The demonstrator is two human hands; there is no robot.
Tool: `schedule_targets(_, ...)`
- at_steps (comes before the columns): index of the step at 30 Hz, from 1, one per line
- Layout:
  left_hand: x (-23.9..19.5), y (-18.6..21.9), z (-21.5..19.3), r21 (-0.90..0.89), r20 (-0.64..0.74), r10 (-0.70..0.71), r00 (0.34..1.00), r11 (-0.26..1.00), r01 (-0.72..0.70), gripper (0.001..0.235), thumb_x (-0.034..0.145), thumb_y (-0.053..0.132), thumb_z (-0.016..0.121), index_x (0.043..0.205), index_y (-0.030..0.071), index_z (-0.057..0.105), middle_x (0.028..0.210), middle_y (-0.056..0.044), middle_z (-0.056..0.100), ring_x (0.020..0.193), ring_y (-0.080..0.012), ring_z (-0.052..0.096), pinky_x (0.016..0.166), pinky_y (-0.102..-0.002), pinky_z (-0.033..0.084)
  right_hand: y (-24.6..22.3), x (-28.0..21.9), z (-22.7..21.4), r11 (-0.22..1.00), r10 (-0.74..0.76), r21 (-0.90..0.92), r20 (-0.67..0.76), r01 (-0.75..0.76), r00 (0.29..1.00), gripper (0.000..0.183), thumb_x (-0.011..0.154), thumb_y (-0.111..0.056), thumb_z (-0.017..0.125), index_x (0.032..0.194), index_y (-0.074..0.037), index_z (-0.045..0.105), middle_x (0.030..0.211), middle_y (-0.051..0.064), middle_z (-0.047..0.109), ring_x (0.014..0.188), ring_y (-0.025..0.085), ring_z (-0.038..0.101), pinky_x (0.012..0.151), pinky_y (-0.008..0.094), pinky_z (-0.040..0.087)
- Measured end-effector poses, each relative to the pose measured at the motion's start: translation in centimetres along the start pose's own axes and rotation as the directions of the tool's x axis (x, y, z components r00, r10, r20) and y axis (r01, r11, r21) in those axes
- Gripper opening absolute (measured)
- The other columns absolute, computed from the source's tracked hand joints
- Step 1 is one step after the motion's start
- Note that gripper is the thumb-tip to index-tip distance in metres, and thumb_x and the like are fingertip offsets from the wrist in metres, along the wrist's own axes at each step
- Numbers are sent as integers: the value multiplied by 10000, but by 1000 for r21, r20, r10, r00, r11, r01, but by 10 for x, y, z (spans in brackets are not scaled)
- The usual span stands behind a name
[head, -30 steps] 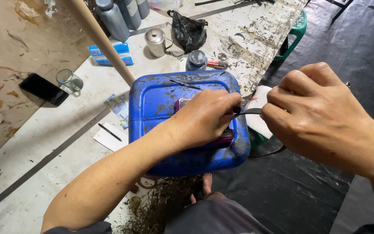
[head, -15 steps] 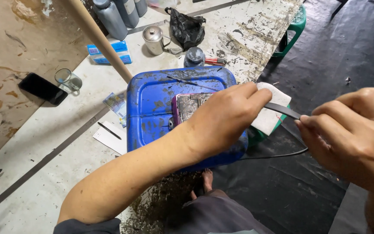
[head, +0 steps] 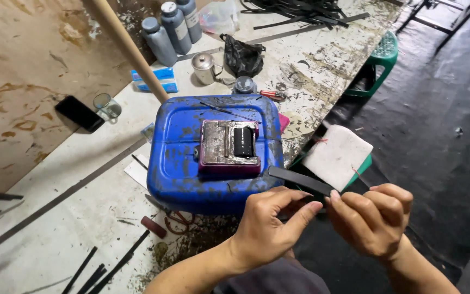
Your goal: Finishing leather straps by pressing them against a heated element and hanging them on a rack.
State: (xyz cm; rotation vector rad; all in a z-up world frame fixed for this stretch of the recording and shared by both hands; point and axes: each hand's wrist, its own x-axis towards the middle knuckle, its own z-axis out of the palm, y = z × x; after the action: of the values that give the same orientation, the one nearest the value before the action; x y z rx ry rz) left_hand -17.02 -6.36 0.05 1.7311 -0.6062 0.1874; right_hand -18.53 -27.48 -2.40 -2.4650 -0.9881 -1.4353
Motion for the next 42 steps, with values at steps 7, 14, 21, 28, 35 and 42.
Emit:
schedule_targets(7,-13,15,54,-29,-244,-283,927,958,285,482,942,159,780,549,105,507,513,59,442,519,-47,368,455,-299,300,35,-34,11,971,-143,177,-125,164,982,24,947,-99,720,970,-92,721,862,-21,697,786,199,460,741,372,407)
schedule_targets(14,-41,24,81,-198,-356,-497,791,868,456,204,921,151,735,792,3,791,741,-96,799,619,-132,757,571,-224,645,41,-48,19,877,-160,426,-180,223,971,58,941,-130,735,975,-87,716,850,-3,688,786,192,455,733,351,406)
schedule_targets(21,-76,28,85,-258,-461,-568,681,821,510,220,937,143,723,770,1,724,765,-114,793,650,-154,779,540,-225,642,16,-67,9,622,91,780,23,-75,996,200,894,-233,727,943,-45,678,802,96,650,649,226,568,621,373,490)
schedule_targets(28,-112,31,81,-391,-516,-642,567,766,510,220,932,148,730,772,-3,720,751,-134,799,612,-157,768,566,-224,633,-66,-135,17,-702,-188,311,787,-640,588,497,964,-428,711,1035,64,686,766,137,597,719,248,562,616,343,445)
schedule_targets(35,-154,40,76,-469,-578,-623,527,783,409,239,939,127,706,805,-69,734,762,-187,793,638,-228,788,598,-273,672,-106,-147,21,-958,-282,-251,913,-139,294,254,1058,-430,534,1027,-195,624,963,54,632,703,161,539,782,333,451)
schedule_targets(42,-197,54,71,-475,-690,-608,394,790,387,255,931,121,705,782,-79,756,757,-203,796,615,-247,785,560,-283,667,-131,-119,-3,-942,-120,-39,967,-334,225,274,1058,-225,577,811,-105,582,783,38,607,565,136,451,544,293,363)
